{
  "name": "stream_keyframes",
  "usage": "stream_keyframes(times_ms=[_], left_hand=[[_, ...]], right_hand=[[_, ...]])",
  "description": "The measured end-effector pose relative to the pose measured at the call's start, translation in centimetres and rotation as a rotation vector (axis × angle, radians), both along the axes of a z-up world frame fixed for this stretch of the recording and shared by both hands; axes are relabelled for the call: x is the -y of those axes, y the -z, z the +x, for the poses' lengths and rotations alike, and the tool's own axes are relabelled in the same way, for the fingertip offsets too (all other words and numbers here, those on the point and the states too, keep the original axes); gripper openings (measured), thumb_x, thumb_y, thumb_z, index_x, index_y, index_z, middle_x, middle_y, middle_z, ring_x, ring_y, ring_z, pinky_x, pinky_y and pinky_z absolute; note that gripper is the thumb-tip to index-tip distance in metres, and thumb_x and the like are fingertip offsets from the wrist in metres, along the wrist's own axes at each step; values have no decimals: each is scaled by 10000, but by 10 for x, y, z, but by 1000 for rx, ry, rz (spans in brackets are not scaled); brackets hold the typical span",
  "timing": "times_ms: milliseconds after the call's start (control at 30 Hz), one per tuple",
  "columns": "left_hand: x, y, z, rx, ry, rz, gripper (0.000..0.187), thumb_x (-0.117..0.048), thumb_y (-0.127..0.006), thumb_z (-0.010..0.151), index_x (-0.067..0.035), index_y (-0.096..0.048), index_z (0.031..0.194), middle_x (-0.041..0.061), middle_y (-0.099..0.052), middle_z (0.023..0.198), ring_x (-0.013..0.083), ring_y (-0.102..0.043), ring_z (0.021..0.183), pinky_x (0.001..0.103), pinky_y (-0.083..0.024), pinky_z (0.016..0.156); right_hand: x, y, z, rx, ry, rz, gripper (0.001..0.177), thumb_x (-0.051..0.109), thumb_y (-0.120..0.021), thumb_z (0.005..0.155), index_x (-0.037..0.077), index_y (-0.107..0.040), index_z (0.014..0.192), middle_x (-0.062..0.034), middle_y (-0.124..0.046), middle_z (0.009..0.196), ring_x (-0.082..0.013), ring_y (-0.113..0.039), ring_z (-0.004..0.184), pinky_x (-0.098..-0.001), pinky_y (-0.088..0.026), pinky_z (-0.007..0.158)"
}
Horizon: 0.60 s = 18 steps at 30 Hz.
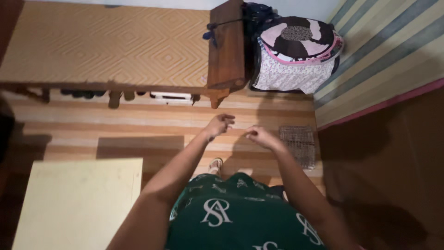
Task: The person picks up a white plastic bottle, handles a hairbrush, places items into a plastic bag, and opens a blue umbrella.
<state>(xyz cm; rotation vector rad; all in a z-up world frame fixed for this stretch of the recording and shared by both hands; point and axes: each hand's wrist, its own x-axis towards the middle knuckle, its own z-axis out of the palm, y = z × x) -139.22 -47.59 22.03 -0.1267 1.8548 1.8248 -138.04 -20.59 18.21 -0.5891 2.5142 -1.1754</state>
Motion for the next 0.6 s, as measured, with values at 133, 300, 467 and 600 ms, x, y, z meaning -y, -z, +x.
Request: stream_keyframes(times_ms=[133, 300, 467, 600], left_hand=[[-11, 1, -132, -94, 38, -58, 395, -204, -647, 940, -43, -669, 1299, 78, -751, 1088, 147, -654, 806, 294, -515, 657], [-40, 4, -261, -45, 50, -61, 399, -249, -622, 960, -65, -640, 1313, 49, -737, 1117, 133, -694, 862, 297, -534, 697], [-75, 72, -392, 26, -37, 101, 398, -220, -666, 976, -21, -661, 1320, 174, -732, 1036, 232, -637, 862, 407, -560, 756], [-68, 107, -507, -371, -110, -273, 358, -249, -702, 921, -55, -719, 1222, 152, -755, 1158, 294, -716, 1087, 394, -551, 935]], right_hand=[[-22, -13, -71, 417, 311, -17, 402, 190, -668, 910, 47, -660, 1286, -105, -736, 905, -165, -678, 772, -324, -541, 651], [-34, -6, -190, 509, 260, -43, 400, 137, -627, 887, 57, -674, 1276, -109, -723, 933, -185, -663, 720, -332, -546, 620], [-31, 31, -348, 297, -19, -217, 294, 152, -758, 881, 10, -731, 1137, -133, -764, 1028, -193, -698, 927, -335, -576, 798], [-33, 40, -473, 277, -11, 34, 335, 169, -733, 890, 53, -706, 1202, -103, -755, 1052, -200, -707, 969, -351, -569, 848]])
